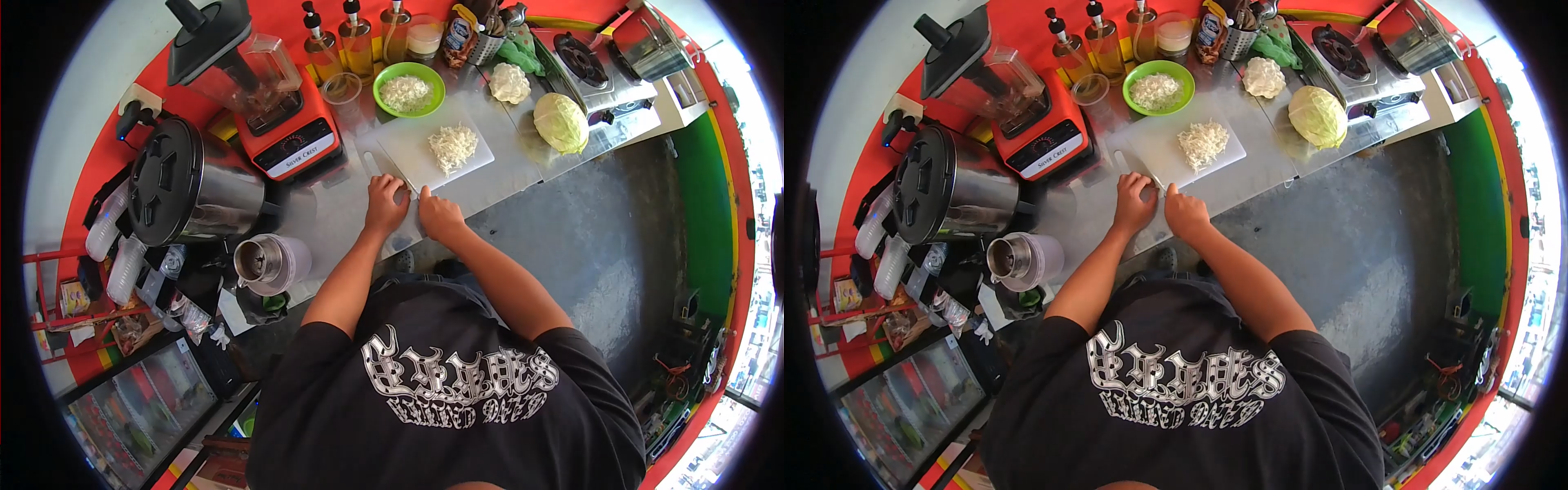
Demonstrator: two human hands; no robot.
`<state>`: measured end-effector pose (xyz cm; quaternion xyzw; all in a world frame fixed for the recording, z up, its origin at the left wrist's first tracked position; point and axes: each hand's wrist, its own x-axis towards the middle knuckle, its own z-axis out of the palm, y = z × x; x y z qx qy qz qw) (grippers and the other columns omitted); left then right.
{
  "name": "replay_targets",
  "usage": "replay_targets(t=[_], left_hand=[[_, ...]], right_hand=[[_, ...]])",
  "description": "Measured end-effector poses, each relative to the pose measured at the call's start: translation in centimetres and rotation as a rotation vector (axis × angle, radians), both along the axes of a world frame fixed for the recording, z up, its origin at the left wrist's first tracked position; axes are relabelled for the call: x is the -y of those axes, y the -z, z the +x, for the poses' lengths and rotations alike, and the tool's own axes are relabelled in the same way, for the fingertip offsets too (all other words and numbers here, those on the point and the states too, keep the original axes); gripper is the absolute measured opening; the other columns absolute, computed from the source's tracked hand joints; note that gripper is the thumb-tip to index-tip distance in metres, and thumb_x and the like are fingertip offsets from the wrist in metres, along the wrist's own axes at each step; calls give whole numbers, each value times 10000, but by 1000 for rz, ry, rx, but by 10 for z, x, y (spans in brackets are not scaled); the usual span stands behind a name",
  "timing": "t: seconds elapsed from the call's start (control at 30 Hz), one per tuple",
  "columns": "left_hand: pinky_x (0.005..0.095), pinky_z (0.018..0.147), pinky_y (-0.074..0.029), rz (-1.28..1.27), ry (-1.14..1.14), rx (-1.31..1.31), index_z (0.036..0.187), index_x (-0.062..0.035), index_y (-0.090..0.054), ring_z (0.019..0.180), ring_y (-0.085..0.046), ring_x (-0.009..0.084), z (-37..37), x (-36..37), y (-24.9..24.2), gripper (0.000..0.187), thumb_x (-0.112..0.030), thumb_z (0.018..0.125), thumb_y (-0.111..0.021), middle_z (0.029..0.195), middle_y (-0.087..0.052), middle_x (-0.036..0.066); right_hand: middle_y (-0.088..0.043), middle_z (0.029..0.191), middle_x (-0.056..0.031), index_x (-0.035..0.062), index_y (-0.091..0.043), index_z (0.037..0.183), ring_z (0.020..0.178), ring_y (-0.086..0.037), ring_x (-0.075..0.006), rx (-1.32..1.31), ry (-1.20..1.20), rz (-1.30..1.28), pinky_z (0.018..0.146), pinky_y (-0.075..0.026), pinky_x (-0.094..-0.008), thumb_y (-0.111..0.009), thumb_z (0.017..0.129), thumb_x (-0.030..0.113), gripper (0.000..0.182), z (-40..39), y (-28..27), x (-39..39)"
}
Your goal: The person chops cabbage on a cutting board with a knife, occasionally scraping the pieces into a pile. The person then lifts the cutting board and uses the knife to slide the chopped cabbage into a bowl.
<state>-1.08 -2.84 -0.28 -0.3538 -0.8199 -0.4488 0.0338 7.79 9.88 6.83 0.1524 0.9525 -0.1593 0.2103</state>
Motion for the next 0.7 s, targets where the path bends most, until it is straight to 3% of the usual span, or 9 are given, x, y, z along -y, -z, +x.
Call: replay_targets(t=[0.53,0.7], left_hand=[[424,884,-446,36,-18,-29,896,-35,-677,951,-553,333,0,-1,0,128,-58,773,-703,921,-621,99],[428,894,-442,28,-20,-14,893,-39,-675,955,-552,332,0,-1,1,125,-70,774,-696,912,-618,99]], right_hand=[[-723,981,-261,-1,-441,1106,950,-717,-424,0,27,-33,790,-581,-495,-611,886,27,280,2,-6,1],[-730,953,-249,11,-451,1096,919,-730,-402,-33,109,-32,766,-585,-497,-542,940,62,188,14,7,11]])
